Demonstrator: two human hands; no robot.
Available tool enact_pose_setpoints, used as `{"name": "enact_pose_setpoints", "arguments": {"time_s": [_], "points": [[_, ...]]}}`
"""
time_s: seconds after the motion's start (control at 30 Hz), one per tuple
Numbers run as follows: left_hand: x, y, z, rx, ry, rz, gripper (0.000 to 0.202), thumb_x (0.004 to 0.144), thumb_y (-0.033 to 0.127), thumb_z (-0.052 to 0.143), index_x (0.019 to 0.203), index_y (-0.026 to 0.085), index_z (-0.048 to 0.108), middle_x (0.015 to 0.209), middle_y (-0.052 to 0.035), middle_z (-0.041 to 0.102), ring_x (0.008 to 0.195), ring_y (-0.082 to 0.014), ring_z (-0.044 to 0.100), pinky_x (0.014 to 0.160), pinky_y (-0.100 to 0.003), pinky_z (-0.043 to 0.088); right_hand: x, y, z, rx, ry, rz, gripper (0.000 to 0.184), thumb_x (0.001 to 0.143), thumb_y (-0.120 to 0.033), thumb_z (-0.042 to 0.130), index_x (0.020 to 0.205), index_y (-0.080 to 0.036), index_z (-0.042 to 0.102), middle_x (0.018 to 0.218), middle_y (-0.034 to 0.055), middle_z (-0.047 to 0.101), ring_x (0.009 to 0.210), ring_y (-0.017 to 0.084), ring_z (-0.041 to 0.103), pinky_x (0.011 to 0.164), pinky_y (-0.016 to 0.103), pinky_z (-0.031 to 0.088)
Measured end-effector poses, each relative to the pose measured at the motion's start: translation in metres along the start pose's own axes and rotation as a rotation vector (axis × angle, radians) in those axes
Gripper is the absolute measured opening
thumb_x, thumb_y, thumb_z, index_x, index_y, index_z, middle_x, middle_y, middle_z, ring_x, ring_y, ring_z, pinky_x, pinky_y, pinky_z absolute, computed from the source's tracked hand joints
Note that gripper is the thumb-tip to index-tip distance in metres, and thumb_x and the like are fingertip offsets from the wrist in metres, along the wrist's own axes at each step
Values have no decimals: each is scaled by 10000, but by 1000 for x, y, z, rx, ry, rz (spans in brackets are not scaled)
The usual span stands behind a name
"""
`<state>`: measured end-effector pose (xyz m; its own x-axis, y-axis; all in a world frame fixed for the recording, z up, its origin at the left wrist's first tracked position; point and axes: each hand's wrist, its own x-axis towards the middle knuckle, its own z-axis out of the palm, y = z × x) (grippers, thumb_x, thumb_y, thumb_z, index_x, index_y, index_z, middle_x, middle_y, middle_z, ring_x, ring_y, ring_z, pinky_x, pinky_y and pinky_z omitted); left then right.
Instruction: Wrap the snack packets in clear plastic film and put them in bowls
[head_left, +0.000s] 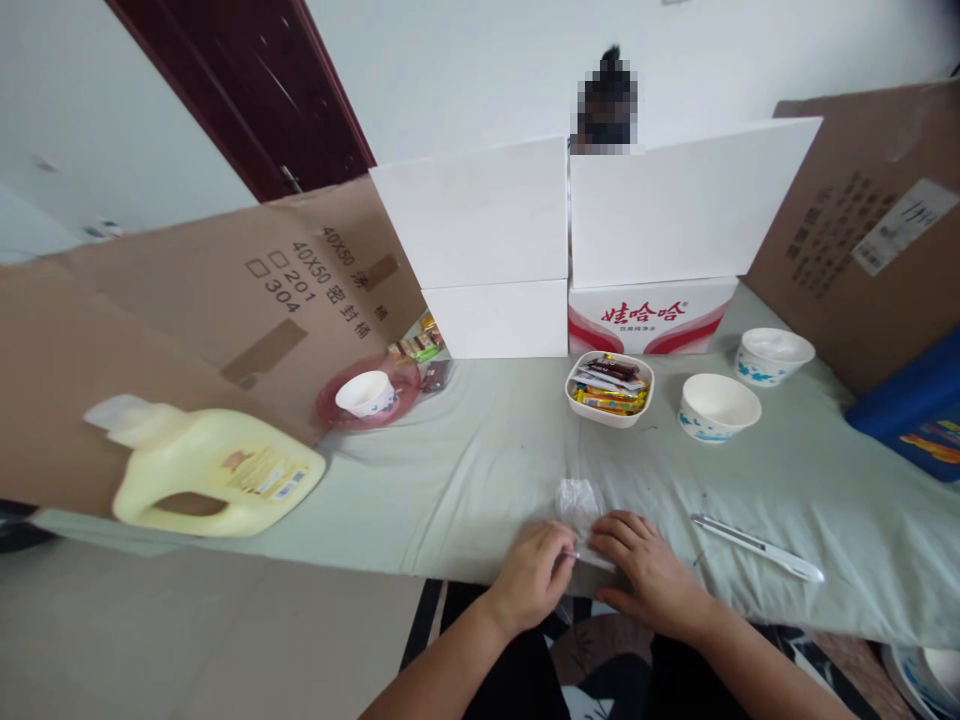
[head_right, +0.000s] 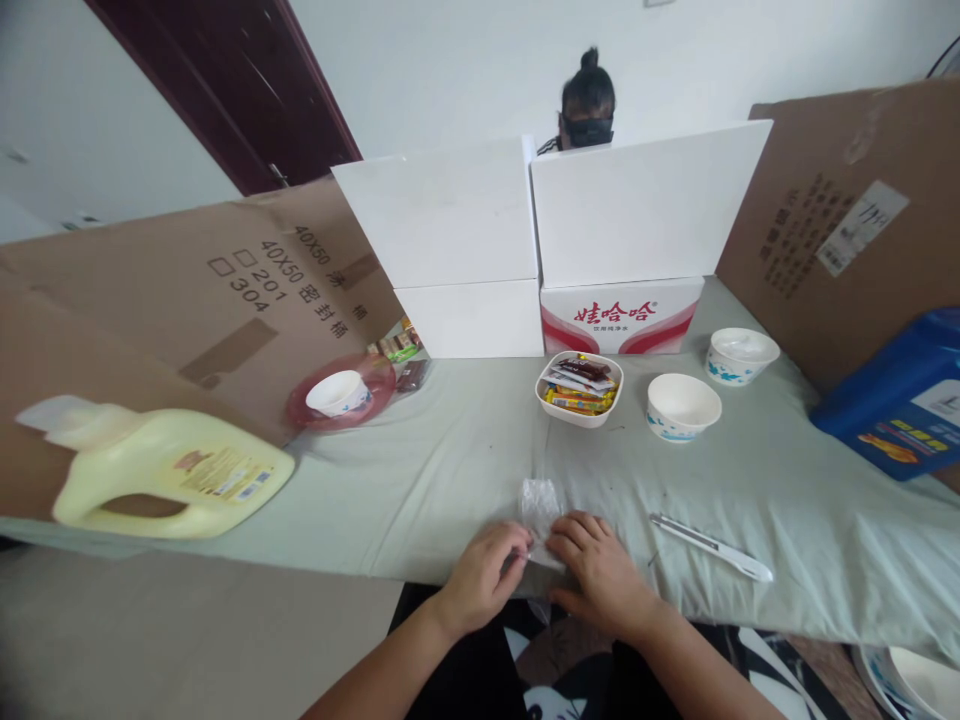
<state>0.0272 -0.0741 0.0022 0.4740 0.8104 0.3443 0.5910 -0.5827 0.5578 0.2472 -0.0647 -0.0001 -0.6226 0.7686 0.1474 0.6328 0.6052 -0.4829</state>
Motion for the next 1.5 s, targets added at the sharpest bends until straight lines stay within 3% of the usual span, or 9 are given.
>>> {"name": "enact_pose_setpoints", "arguments": {"time_s": [0.13,0.4,0.63,0.8,0.93,1.07,1.17,1.33,1.5], "points": [[13,-8,6,13,31,-179,152,935,245,425,948,186,565,803,-45,662,723,-181,621,687,-303,490,11,0,5,44,70,83,140,876,-207,525,963,-196,634,960,70,662,958,223,573,841,352,439],[58,-19,28,225,58,-382,134,909,200,484,860,176,607,789,-55,676,739,-206,643,664,-289,452,41,1,18,-61,89,491,433,898,-305,477,1307,-166,452,822,78,716,758,244,688,636,313,462],[59,-22,41,292,69,-379,194,933,211,450,864,172,627,807,-65,659,726,-203,634,671,-299,469,53,3,16,-263,93,554,257,943,-334,411,1112,-201,551,796,83,722,696,221,687,569,288,432],[56,-29,43,296,274,-259,211,883,226,523,1056,134,601,1027,-128,619,1004,-276,568,876,-468,470,60,2,10,-281,161,424,145,910,-266,469,846,-199,580,914,111,666,903,256,627,765,347,455],[55,-36,38,101,290,-105,210,882,236,516,1051,152,608,1138,-119,611,1203,-296,470,1000,-520,394,55,6,12,-21,226,312,111,900,-211,448,907,-196,557,938,82,654,911,217,613,787,319,454],[52,-36,34,-233,250,-175,159,909,280,472,897,171,587,876,-56,654,880,-191,617,805,-345,506,49,14,14,345,256,400,198,831,-203,490,1027,-227,510,772,5,648,695,169,617,621,265,449],[49,-37,34,-371,284,-283,174,880,343,525,901,176,569,779,-20,634,713,-147,608,684,-268,499,47,21,12,596,292,416,252,768,-204,514,1019,-233,510,699,-24,622,630,151,596,567,247,438],[52,-48,37,-549,442,-419,265,864,445,522,917,186,537,716,4,609,594,-125,584,596,-246,484,47,53,-19,645,418,474,233,738,-294,514,954,-212,530,600,-53,534,549,131,543,498,228,411],[55,-52,39,-513,382,-417,261,830,419,549,940,182,543,747,-10,626,635,-140,606,614,-264,497,43,118,-100,437,670,639,322,769,-310,478,1072,-205,503,637,-53,510,578,136,513,537,238,393]]}}
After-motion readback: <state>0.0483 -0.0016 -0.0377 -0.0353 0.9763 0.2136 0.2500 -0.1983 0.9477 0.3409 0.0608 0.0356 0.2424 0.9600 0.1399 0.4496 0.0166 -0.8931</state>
